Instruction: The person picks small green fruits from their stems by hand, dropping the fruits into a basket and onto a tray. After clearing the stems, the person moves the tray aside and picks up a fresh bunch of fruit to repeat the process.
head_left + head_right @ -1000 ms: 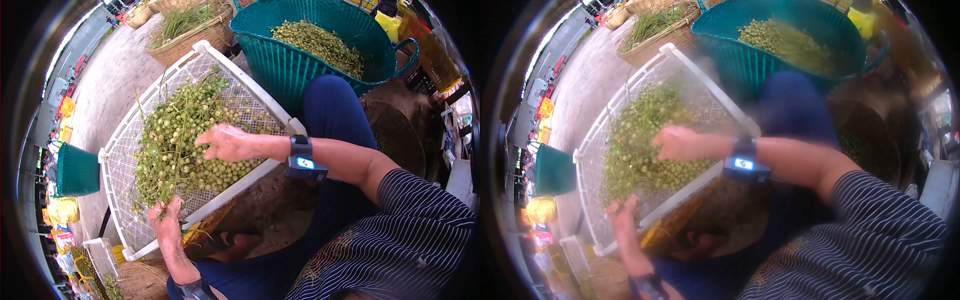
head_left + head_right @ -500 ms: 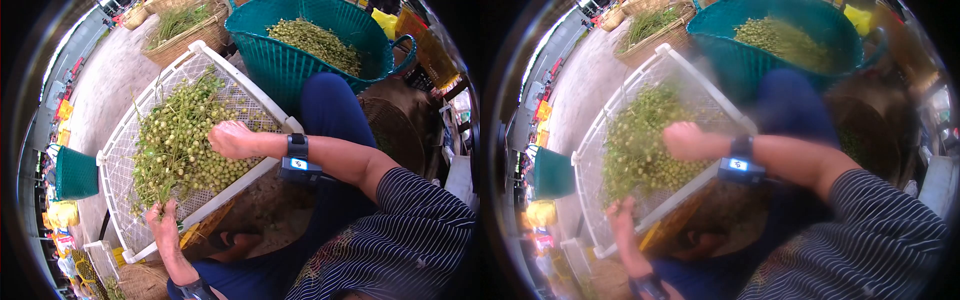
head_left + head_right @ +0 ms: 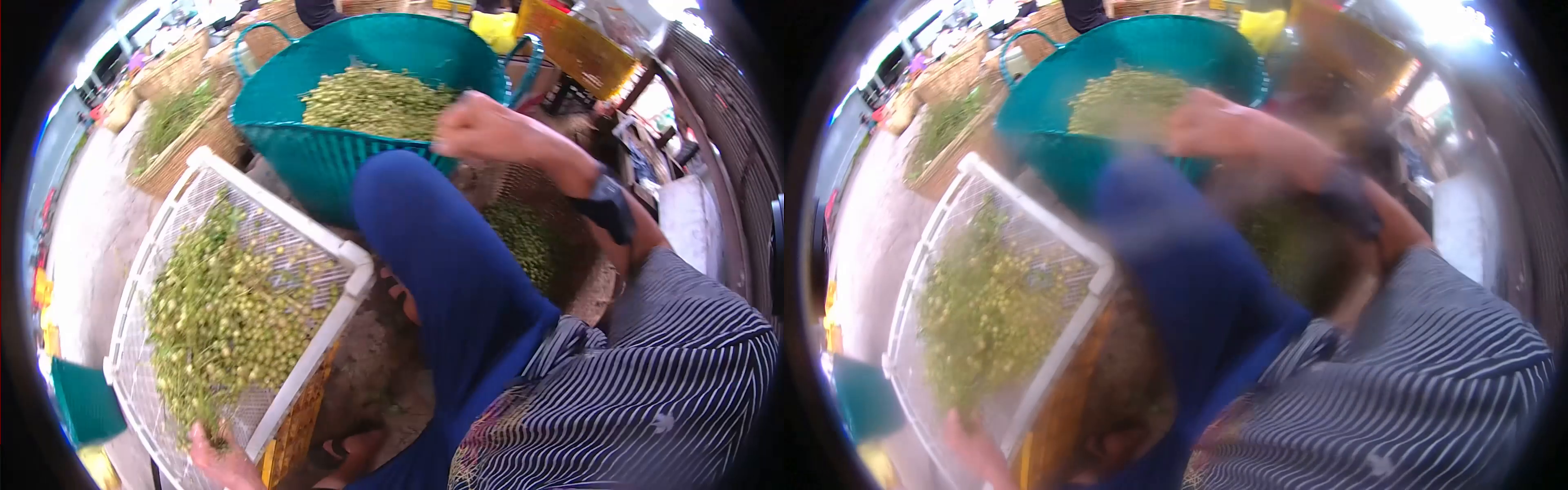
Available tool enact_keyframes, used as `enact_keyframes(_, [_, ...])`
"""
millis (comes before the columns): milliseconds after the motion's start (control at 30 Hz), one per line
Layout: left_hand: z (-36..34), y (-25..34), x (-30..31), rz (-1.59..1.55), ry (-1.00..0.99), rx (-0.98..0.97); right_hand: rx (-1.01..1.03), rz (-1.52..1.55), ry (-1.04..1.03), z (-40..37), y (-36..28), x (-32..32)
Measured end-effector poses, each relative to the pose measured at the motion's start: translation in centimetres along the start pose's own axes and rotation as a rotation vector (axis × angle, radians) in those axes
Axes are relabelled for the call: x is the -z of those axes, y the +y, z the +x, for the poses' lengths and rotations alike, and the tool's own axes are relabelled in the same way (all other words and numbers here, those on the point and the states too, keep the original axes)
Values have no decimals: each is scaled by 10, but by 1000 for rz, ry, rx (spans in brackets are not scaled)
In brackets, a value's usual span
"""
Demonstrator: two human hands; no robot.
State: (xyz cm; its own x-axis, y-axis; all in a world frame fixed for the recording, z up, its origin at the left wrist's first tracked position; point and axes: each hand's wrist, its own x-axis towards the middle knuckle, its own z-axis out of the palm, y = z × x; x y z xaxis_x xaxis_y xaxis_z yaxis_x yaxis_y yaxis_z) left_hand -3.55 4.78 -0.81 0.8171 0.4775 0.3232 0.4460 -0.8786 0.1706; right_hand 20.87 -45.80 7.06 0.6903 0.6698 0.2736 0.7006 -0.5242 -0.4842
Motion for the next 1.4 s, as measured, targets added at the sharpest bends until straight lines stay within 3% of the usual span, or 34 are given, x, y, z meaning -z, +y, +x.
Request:
enact_keyframes(33, [-2,-8,-10,-144,-16,10,-61,-30,-145,-20,22,5])
enact_keyframes(67, [-5,-18,-18,-281,-27,18,-283,-383,-267,-34,11,8])
enact_keyframes(100, [-9,-17,-24,-229,151,-161,-596,-512,-177,-34,-21,8])
enact_keyframes(133, [-12,-8,-25,-169,317,-347,-677,-717,-200,-36,-21,3])
enact_keyframes(167, [-11,4,-19,-131,327,-332,-500,-759,34,-34,-22,-9])
enact_keyframes(233, [-7,32,-7,-685,89,457,-441,-612,77,-12,-35,-19])
enact_keyframes(267, [-4,42,0,-663,108,463,-405,-497,115,2,-45,-25])
enact_keyframes(333, [2,58,17,-1241,-77,711,-23,-22,43,42,-98,-72])
enact_keyframes(367, [3,70,24,-1231,-55,711,125,138,-37,59,-110,-102])
enact_keyframes(400, [4,81,31,-1228,-123,821,336,20,-172,78,-125,-134])
enact_keyframes(433, [3,85,36,-1222,-194,928,162,121,-277,93,-145,-158])
enact_keyframes(500, [2,73,20,-1294,-168,864,248,325,156,119,-154,-230])
enact_keyframes(533, [2,71,17,-1369,-158,801,258,335,154,131,-163,-236])
enact_keyframes(600, [2,71,18,-1377,-132,802,268,701,-165,152,-172,-246])
enact_keyframes(633, [3,70,20,-1354,-163,827,83,943,-383,156,-177,-256])
enact_keyframes(667, [3,68,20,-1334,-195,851,86,944,-390,159,-175,-260])
enact_keyframes(733, [6,53,13,-1409,-179,819,349,754,-274,166,-172,-255])
enact_keyframes(767, [6,47,11,-1375,-196,787,356,610,-147,163,-169,-253])
enact_keyframes(800, [7,47,11,-1341,-212,757,359,609,-159,161,-168,-248])
enact_keyframes(900, [6,47,-5,-1311,-206,754,276,-61,-205,161,-160,-244])
enact_keyframes(1000, [7,42,-10,-1325,-348,765,250,-159,-215,158,-150,-250])
enact_keyframes(1033, [5,45,-12,-1290,-290,754,236,-128,-227,155,-149,-249])
enact_keyframes(1133, [8,52,-4,-1283,-362,685,191,-126,-265,156,-138,-253])
enact_keyframes(1167, [8,53,-4,-1281,-365,684,119,-15,-358,160,-132,-256])
enact_keyframes(1200, [8,53,-4,-1287,-332,726,117,-14,-358,162,-130,-252])
enact_keyframes(1300, [7,51,4,-1295,-294,842,-140,-37,-445,169,-122,-238])
enact_keyframes(1400, [9,55,13,-1270,-331,948,0,-106,-431,168,-130,-232])
